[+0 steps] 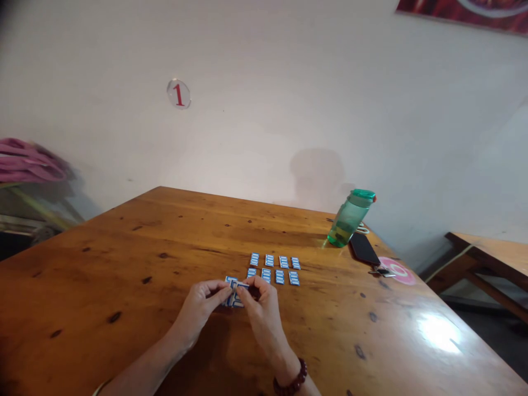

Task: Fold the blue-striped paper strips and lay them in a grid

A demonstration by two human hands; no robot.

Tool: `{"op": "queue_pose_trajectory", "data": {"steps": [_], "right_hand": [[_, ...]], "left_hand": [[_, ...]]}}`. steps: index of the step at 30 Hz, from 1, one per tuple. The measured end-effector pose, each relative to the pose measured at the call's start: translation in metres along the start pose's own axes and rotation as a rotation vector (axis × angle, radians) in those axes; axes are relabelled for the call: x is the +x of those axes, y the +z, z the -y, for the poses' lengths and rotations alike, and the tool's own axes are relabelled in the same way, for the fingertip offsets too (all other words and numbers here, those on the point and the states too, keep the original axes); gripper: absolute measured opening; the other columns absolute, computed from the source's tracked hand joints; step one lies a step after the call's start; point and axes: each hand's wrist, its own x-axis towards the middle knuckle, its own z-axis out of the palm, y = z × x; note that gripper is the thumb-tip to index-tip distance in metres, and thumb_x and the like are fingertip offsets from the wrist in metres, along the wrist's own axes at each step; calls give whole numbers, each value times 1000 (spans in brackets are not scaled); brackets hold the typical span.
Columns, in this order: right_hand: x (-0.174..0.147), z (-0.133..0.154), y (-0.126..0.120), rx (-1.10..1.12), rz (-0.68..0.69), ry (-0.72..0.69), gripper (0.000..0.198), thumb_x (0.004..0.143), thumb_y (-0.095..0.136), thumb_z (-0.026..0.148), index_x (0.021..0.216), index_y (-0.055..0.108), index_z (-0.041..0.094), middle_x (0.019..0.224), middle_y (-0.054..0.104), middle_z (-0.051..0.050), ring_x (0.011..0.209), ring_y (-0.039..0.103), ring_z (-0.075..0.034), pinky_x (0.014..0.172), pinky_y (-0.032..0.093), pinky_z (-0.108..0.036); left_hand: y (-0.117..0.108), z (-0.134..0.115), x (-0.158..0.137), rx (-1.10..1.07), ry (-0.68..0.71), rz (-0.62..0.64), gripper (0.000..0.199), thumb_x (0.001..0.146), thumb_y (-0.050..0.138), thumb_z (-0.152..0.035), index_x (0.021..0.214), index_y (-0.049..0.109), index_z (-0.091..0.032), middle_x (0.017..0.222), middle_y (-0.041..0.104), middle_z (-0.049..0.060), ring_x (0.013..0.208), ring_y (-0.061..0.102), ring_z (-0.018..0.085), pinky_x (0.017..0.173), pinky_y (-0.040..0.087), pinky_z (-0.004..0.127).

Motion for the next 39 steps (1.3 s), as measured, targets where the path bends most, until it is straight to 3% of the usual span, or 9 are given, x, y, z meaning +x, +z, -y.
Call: {"op": "queue_pose_trajectory", "data": {"steps": [5, 9, 11, 14, 17, 23, 39], "right_hand": [[-1, 6, -1, 68, -101, 29, 26, 58, 68, 39, 60, 55, 16, 52, 51, 3, 49, 41, -10, 48, 34, -22], [-2, 7, 1, 100, -100, 51, 26, 58, 68, 39, 57, 54, 17, 49, 47, 4, 46, 37, -9, 45, 31, -21], [-2, 5, 3, 119, -90, 70, 26, 57, 68, 38, 57, 54, 17, 49, 47, 4, 46, 37, -8, 44, 30, -20], [-3, 2, 6, 149, -97, 111, 27, 55, 70, 38, 58, 54, 16, 50, 49, 4, 47, 38, -8, 44, 30, -20], [-3, -2, 8, 160, -125, 121, 26, 55, 70, 36, 58, 54, 16, 51, 50, 4, 48, 40, -9, 46, 31, -20], [-6, -3, 10, 202, -107, 135, 20, 60, 68, 32, 64, 58, 15, 58, 56, 2, 55, 47, -11, 53, 37, -22], [-4, -4, 8, 222, -105, 119, 20, 59, 68, 31, 65, 59, 15, 60, 58, 1, 58, 49, -13, 56, 39, -23]], "left_hand": [[-2, 0, 1, -69, 9, -94, 22, 61, 65, -29, 77, 69, -14, 72, 69, 4, 65, 59, 16, 62, 46, 26], [-3, 1, 2, -116, -6, -87, 54, 64, 63, -26, 116, 52, -15, 65, 68, 1, 59, 59, 15, 61, 46, 26], [-3, 2, 2, -110, -14, -110, 60, 64, 62, -25, 121, 46, -13, 61, 67, 0, 57, 59, 15, 61, 46, 27], [-2, 1, 2, -111, -10, -99, 37, 62, 65, -24, 96, 61, -11, 66, 68, 3, 62, 61, 16, 63, 47, 27], [0, 0, 1, -132, 4, -38, 18, 61, 65, -25, 74, 63, -12, 69, 69, 4, 64, 61, 16, 64, 48, 27], [2, -1, 1, -155, -5, -36, 15, 61, 67, -26, 69, 63, -14, 66, 68, 2, 61, 61, 16, 64, 48, 28], [2, 3, 3, -155, -10, -5, 12, 62, 65, -24, 67, 61, -14, 62, 65, 0, 60, 58, 13, 63, 45, 24]]}}
